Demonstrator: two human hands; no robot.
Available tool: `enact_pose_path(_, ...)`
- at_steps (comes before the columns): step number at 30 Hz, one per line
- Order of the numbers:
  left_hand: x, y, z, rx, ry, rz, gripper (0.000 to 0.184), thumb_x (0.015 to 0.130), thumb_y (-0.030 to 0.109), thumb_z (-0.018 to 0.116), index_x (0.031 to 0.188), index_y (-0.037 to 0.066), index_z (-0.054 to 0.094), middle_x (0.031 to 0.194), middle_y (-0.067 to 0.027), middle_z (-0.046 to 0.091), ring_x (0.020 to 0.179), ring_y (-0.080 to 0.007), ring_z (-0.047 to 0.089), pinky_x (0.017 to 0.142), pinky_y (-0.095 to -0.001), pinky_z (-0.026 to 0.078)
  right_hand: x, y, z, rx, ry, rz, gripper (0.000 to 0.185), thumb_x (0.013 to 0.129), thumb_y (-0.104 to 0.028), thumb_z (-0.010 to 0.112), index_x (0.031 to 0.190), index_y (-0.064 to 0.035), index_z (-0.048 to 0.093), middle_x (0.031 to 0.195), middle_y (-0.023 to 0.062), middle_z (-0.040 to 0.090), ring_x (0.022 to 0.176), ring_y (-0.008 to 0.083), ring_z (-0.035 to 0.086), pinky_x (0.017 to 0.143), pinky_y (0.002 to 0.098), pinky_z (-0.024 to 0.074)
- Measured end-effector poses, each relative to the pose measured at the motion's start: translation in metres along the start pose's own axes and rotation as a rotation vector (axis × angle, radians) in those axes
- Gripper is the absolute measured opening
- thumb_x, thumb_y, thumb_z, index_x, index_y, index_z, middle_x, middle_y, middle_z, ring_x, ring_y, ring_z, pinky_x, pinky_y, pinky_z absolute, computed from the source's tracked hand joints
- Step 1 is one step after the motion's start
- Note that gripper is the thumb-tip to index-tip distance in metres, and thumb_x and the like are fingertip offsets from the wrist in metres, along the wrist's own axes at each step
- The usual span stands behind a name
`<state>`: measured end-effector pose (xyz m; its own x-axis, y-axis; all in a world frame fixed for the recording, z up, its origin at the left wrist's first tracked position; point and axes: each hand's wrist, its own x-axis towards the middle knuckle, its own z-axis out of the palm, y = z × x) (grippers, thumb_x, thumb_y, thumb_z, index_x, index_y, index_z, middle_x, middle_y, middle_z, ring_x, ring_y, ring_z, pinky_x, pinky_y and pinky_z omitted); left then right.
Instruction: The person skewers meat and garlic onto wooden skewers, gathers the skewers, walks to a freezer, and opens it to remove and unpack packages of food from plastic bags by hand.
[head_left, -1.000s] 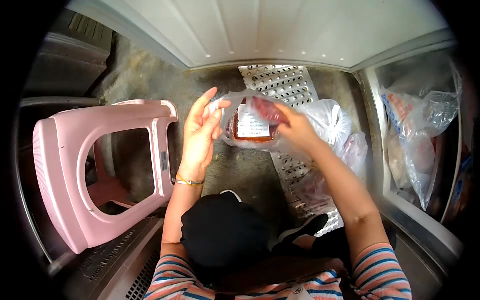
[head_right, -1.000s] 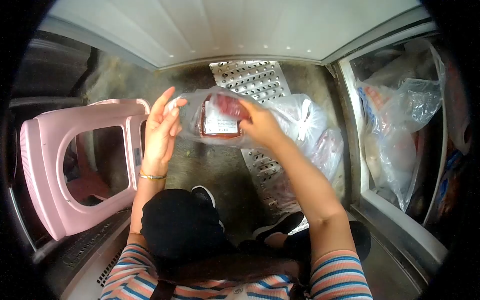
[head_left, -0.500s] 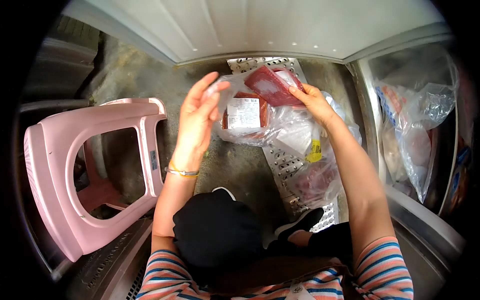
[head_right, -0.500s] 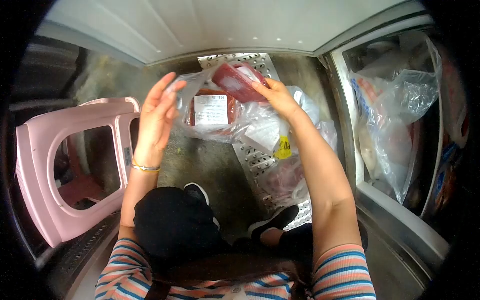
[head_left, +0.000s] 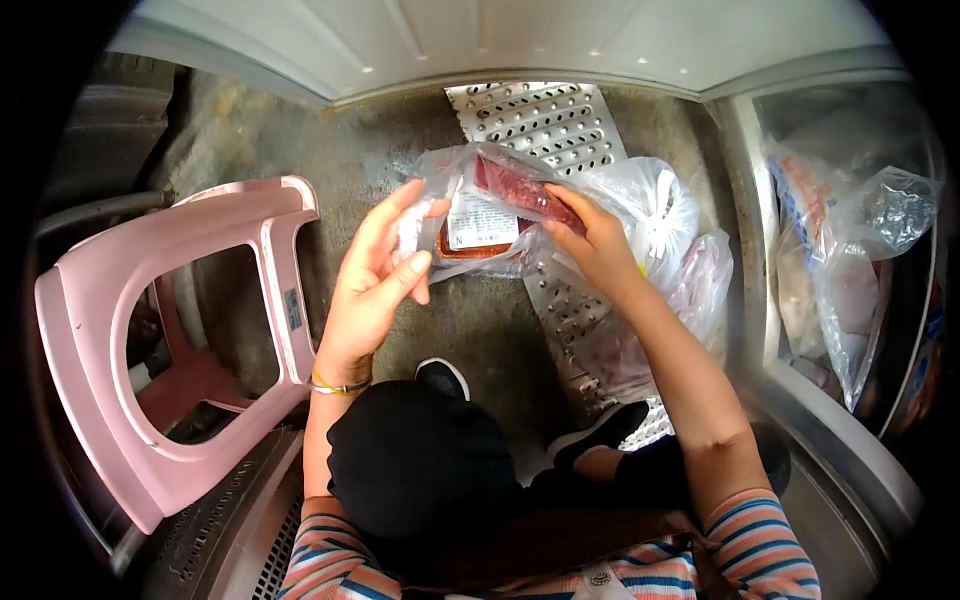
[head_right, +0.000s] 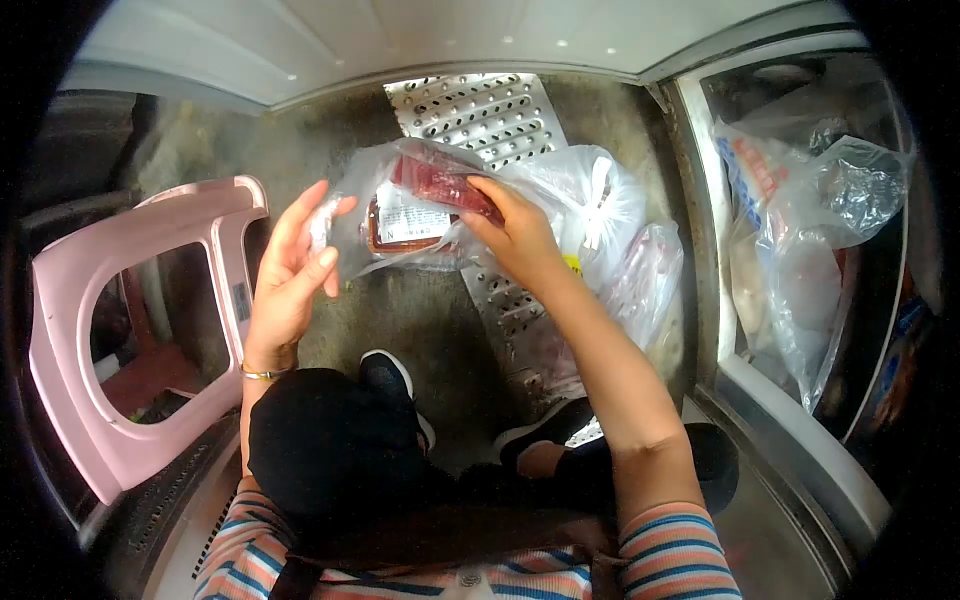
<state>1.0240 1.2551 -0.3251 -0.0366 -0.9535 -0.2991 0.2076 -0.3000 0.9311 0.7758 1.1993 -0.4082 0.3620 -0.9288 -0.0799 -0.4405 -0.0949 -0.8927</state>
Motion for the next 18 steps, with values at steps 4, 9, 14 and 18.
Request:
enact_pose_path(4,0.003,-0.002,0.0,-0.012,-0.043,0.021,0.055,0.085,0.004,0.053,0.136,0.004,0.03,0.126,-0.0144,0.048,0.064,-0.005,0.047,0.058,-0.0182,0.043,0.001,0.0,-0.001,-0.042,0.007,-0.025,0.041,0.082,-0.023,0.061,0.117,-0.0028,0.052,0.109,0.0182,0.058,0.095,0.0272,0.059,0.083,0.0331,0.0451)
enact_pose_path(9,0.005,-0.003,0.004,-0.066,-0.024,0.045,0.055,0.086,0.003,0.051,0.136,0.004,0.029,0.129,-0.0157,0.045,0.066,-0.0072,0.049,0.061,-0.0202,0.044,0.012,0.004,-0.01,0.209,0.015,0.283,0.037,0.085,-0.019,0.057,0.117,-0.0018,0.052,0.105,0.0106,0.06,0.089,0.0148,0.056,0.077,0.0296,0.0479)
enact_pose_path(14,0.009,-0.007,0.004,-0.084,-0.023,0.109,0.055,0.086,0.002,0.05,0.137,0.004,0.028,0.131,-0.0165,0.042,0.068,-0.0079,0.05,0.064,-0.0214,0.044,0.016,0.003,-0.019,0.552,0.15,0.292,0.028,0.086,-0.01,0.055,0.114,-0.004,0.053,0.102,0.0037,0.06,0.088,0.0102,0.056,0.064,0.0234,0.0503)
enact_pose_path(18,0.011,-0.004,0.007,-0.09,-0.012,0.117,0.055,0.086,0.002,0.05,0.137,0.004,0.028,0.131,-0.0169,0.042,0.068,-0.0077,0.05,0.064,-0.0219,0.044,0.013,0.0,-0.032,0.654,0.175,0.378,0.025,0.087,-0.01,0.056,0.112,-0.0057,0.054,0.1,0.0015,0.061,0.087,0.0077,0.057,0.057,0.0218,0.0502)
